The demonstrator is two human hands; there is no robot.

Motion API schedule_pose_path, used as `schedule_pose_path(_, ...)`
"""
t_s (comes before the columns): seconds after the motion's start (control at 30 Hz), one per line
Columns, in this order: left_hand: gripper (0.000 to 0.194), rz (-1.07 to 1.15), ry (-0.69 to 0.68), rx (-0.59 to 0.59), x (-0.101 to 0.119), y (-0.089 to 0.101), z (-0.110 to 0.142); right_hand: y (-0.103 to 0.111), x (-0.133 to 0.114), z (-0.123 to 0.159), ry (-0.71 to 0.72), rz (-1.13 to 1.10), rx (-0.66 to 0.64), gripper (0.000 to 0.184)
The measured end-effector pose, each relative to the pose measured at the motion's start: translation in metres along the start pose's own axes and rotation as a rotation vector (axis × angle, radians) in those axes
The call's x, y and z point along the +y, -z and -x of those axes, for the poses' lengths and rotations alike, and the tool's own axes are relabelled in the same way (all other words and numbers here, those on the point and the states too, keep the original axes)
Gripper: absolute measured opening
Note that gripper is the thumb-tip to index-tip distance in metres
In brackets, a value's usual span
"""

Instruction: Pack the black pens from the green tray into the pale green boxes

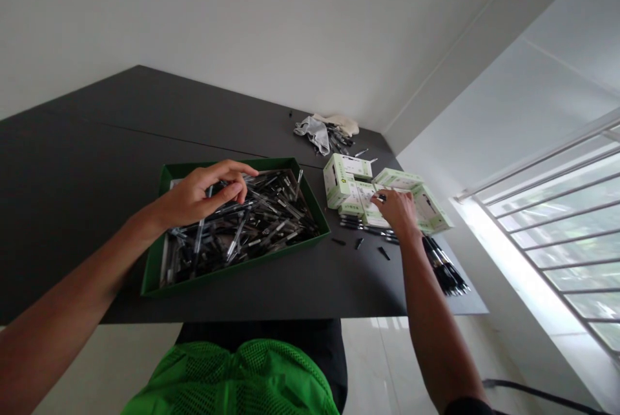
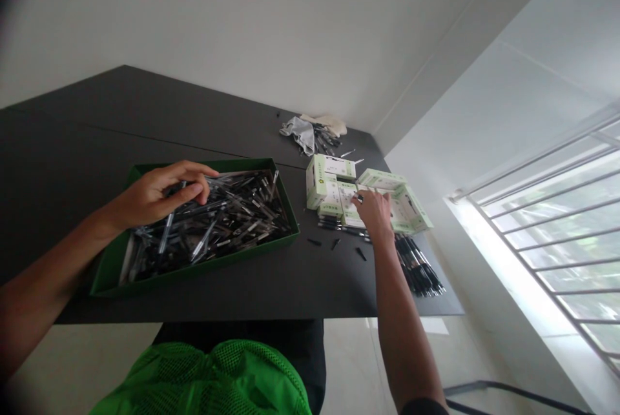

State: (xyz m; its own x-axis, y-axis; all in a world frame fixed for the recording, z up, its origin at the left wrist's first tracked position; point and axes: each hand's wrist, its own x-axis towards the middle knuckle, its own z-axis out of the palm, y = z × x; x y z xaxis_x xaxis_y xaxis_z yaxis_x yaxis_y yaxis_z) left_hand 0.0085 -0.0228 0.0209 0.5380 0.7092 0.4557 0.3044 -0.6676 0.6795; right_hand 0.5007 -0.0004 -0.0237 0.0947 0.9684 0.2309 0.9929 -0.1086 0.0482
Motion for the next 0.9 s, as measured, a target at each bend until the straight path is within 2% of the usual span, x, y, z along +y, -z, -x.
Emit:
schedule_pose_path(0.17, 0.029, 0.007, 0.005, -0.004, 0.001, 0.000, 0.000, 0.001, 0.001, 0.007, 0.008, -0.056, 0.046, 0.041)
schedule_pose_path(0.27, 0.030, 0.001, 0.005, -0.002, 0.001, 0.000, 0.000, 0.004, 0.000, 0.024, 0.093, -0.120, 0.036, 0.043)
schedule_pose_path(0.47, 0.030, -0.012, -0.008, -0.031, -0.004, 0.000, 0.001, 0.003, 0.008, 0.082, 0.327, -0.212, 0.044, 0.032)
schedule_pose_path(0.57, 0.029, -0.017, -0.035, -0.047, -0.005, 0.001, 0.001, 0.002, 0.012, 0.102, 0.347, -0.200, 0.013, 0.026)
schedule_pose_path(0.7, 0.027, -0.031, -0.027, -0.044, -0.003, 0.001, 0.002, 0.005, 0.010, 0.108, 0.353, -0.247, -0.011, 0.023)
schedule_pose_path(0.8, 0.026, -0.043, -0.024, -0.038, -0.002, 0.001, 0.002, 0.009, 0.008, 0.109, 0.349, -0.398, 0.110, 0.026)
schedule_pose_path(0.9, 0.025, -0.048, -0.026, -0.035, -0.001, 0.001, 0.001, 0.011, 0.012, 0.113, 0.250, -0.510, 0.371, 0.028)
